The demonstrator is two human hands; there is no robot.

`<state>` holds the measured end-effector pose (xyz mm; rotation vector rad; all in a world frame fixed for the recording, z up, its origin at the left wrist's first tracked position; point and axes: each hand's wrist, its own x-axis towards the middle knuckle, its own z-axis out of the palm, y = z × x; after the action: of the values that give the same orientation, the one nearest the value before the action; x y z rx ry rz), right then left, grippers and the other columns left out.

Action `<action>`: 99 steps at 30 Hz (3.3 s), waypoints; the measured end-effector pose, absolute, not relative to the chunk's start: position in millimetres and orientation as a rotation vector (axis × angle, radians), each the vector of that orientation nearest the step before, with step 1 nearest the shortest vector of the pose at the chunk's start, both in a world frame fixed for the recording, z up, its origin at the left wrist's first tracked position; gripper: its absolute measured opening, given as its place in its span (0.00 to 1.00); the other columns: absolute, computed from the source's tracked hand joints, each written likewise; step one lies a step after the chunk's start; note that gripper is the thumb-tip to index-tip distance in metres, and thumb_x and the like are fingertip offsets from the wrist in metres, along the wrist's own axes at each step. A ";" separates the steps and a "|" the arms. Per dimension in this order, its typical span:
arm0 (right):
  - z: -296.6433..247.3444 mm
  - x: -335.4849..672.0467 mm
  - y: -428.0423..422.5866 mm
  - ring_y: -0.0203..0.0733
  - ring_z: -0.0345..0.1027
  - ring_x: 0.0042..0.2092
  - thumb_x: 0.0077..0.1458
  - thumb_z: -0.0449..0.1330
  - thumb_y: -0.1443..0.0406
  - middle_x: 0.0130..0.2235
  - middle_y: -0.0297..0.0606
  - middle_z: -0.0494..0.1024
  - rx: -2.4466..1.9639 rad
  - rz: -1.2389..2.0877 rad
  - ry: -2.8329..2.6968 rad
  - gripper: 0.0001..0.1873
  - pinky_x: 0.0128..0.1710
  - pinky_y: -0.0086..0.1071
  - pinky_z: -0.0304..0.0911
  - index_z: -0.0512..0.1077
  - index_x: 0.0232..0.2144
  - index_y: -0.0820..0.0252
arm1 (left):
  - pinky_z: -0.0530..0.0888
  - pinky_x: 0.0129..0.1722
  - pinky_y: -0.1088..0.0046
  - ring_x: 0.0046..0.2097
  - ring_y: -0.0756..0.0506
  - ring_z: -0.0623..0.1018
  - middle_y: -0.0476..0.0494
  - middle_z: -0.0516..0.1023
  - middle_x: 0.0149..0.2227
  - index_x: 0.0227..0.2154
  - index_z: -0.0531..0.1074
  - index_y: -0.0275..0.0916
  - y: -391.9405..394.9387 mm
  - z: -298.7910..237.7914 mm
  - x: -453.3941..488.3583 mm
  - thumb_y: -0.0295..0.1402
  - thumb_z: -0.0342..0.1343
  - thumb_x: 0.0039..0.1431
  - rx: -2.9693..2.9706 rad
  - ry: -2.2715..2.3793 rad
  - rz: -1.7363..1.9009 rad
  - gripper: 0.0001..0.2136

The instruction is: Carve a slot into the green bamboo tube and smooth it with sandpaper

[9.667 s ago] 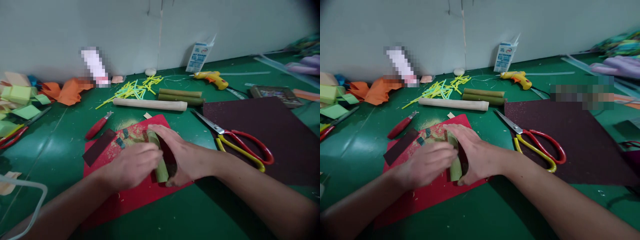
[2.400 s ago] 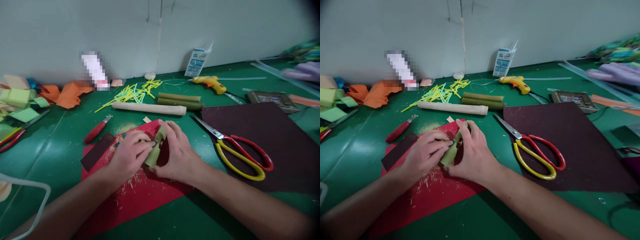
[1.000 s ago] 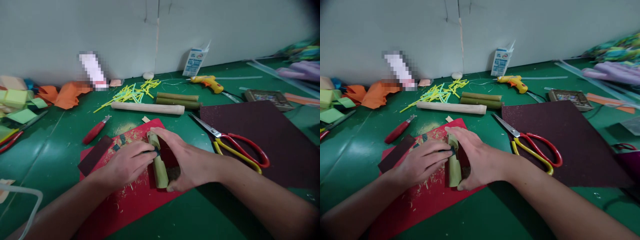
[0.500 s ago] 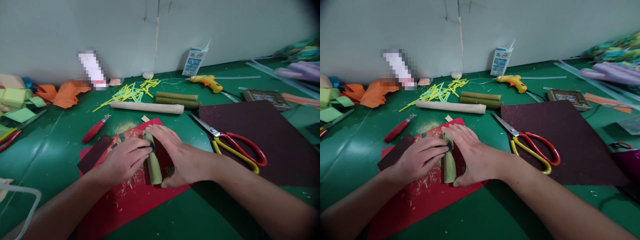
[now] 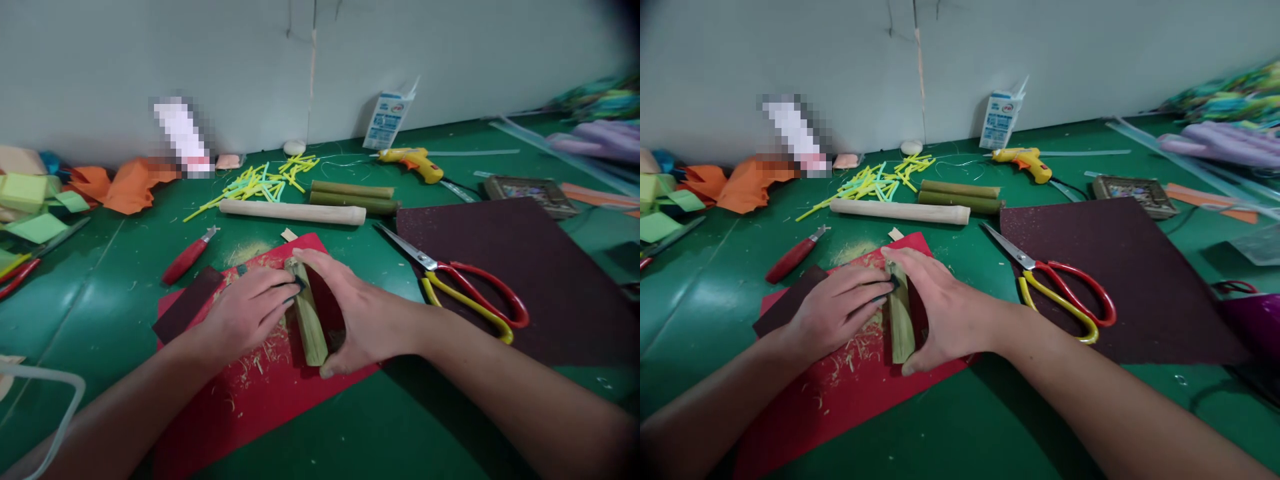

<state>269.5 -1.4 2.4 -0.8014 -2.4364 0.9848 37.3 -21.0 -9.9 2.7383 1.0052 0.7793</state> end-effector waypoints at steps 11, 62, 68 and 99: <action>-6.4 266.9 5.2 0.53 0.39 0.65 0.30 0.70 0.51 0.65 0.49 0.45 -0.763 1.010 -2.428 0.66 0.60 0.43 0.47 0.36 0.64 0.60 | 0.72 0.47 0.62 0.47 0.43 0.74 0.39 0.75 0.45 0.45 0.71 0.34 -17.7 -5.5 41.0 0.28 0.48 0.63 2.836 1.019 0.677 0.11; -2.4 270.0 5.4 0.57 0.38 0.65 0.30 0.69 0.52 0.64 0.51 0.46 -0.749 1.015 -2.453 0.63 0.60 0.48 0.46 0.40 0.64 0.58 | 0.72 0.43 0.65 0.41 0.45 0.73 0.41 0.77 0.37 0.37 0.73 0.36 -35.1 0.0 60.1 0.27 0.42 0.63 2.873 0.859 0.788 0.12; -0.7 271.2 5.5 0.56 0.39 0.65 0.31 0.69 0.52 0.65 0.50 0.45 -0.774 1.001 -2.465 0.64 0.60 0.47 0.47 0.38 0.64 0.57 | 0.70 0.44 0.63 0.42 0.43 0.73 0.41 0.76 0.36 0.36 0.73 0.34 -32.0 -3.0 59.5 0.27 0.45 0.62 2.875 0.892 0.824 0.11; 0.6 273.5 7.6 0.55 0.39 0.65 0.29 0.70 0.51 0.64 0.49 0.45 -0.796 0.984 -2.513 0.66 0.60 0.45 0.47 0.39 0.64 0.59 | 0.56 0.57 0.61 0.53 0.45 0.68 0.46 0.77 0.40 0.41 0.72 0.37 -28.0 -0.7 53.8 0.27 0.45 0.63 2.879 0.844 0.732 0.11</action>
<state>273.5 7.6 0.6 -0.7961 -2.5131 0.9839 53.8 -28.0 -0.7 2.8791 0.8435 0.7322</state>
